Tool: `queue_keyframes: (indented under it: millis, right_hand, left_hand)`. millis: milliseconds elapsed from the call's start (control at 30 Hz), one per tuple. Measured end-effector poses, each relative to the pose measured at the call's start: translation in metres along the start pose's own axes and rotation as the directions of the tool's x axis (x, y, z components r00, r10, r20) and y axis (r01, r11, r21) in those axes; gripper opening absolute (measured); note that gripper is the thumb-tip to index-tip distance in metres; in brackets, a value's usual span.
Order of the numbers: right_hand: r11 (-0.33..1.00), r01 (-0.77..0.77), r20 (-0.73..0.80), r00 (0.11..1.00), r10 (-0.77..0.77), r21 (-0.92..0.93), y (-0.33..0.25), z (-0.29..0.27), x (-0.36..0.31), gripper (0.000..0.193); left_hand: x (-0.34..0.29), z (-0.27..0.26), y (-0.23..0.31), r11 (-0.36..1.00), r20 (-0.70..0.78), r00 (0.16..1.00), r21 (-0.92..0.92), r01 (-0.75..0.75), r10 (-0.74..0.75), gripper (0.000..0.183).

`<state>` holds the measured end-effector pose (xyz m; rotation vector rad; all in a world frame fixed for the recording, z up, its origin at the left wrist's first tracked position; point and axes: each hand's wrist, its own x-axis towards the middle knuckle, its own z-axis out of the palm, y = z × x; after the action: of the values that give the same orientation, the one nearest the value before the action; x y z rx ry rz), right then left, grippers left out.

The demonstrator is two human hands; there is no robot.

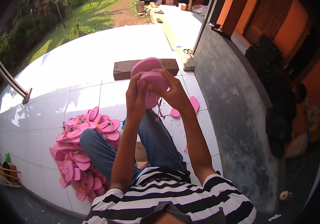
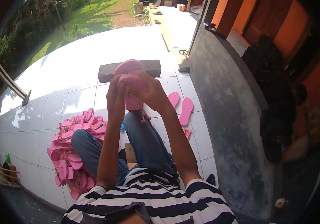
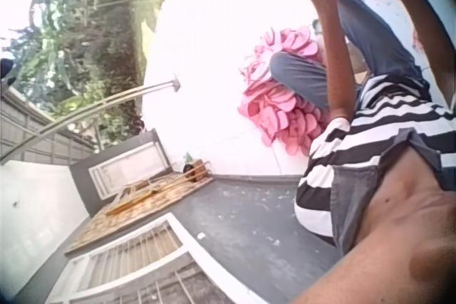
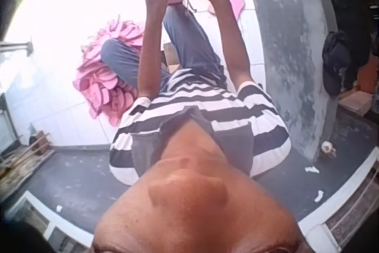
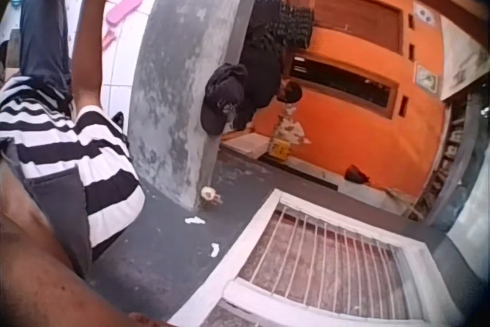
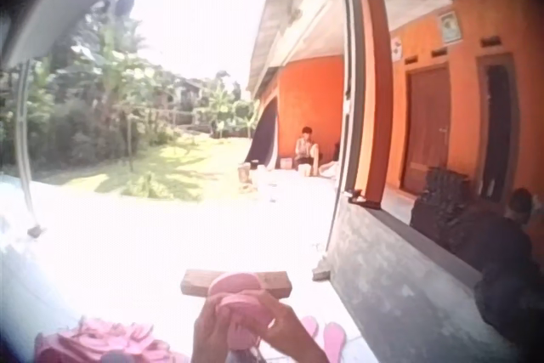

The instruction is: The person assembles flip-flops by using a metal insertion tool to pull rubber straps through pre-cut holes in pink foam soles, then places the completed footwear onto a pile.

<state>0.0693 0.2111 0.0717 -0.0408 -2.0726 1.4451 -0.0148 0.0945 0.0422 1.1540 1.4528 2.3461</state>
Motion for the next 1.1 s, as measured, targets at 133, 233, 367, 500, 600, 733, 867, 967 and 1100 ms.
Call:
queue_keyframes:
  millis: [133, 233, 367, 500, 600, 733, 867, 967, 1100]
  right_hand:
    - [0.995, 0.088, -0.171, 0.982, -0.081, 0.036, 0.007, 0.019, -0.028, 0.029]
    - [0.99, -0.116, -0.191, 0.973, 0.129, 0.077, -0.023, 0.026, -0.051, 0.026]
    - [0.994, 0.091, -0.022, 0.995, -0.093, -0.052, -0.074, 0.036, -0.166, 0.036]
    - [0.933, -0.245, -0.154, 0.966, 0.21, -0.265, -0.04, 0.029, -0.168, 0.05]
    - [0.804, -0.159, -0.22, 0.975, 0.036, -0.573, -0.045, 0.038, -0.164, 0.048]
    - [0.657, -0.252, -0.255, 0.962, 0.093, -0.71, -0.055, 0.044, -0.163, 0.032]
    - [0.763, -0.147, -0.109, 0.989, 0.1, -0.63, -0.029, 0.043, -0.151, 0.018]
    - [0.911, -0.332, -0.116, 0.943, 0.313, -0.246, -0.027, 0.045, -0.142, 0.018]
    - [0.97, -0.055, -0.122, 0.992, 0.027, -0.236, -0.01, 0.054, -0.127, 0.021]
  left_hand:
    - [-0.022, 0.009, 0.009, 1.0, -0.056, 0.998, 0.004, 0.014, -0.013, 0.026]
    - [-0.046, 0.014, 0.035, 0.984, -0.099, 0.985, -0.127, 0.125, -0.138, 0.024]
    - [-0.159, -0.016, 0.079, 0.996, 0.106, 0.993, 0.074, -0.053, 0.045, 0.026]
    - [-0.137, -0.024, 0.068, 0.875, 0.193, 0.903, 0.389, 0.289, -0.384, 0.026]
    - [-0.124, -0.022, 0.07, 0.835, 0.145, 0.937, 0.51, 0.205, -0.319, 0.026]
    - [-0.112, -0.024, 0.063, 0.738, 0.099, 0.982, 0.673, 0.052, -0.159, 0.025]
    - [-0.099, -0.027, 0.063, 0.803, 0.202, 0.962, 0.595, 0.03, -0.185, 0.027]
    - [-0.097, -0.031, 0.059, 0.843, 0.251, 0.968, 0.523, -0.128, -0.009, 0.031]
    - [-0.084, -0.033, 0.055, 0.791, 0.256, 0.954, 0.546, -0.276, 0.156, 0.03]
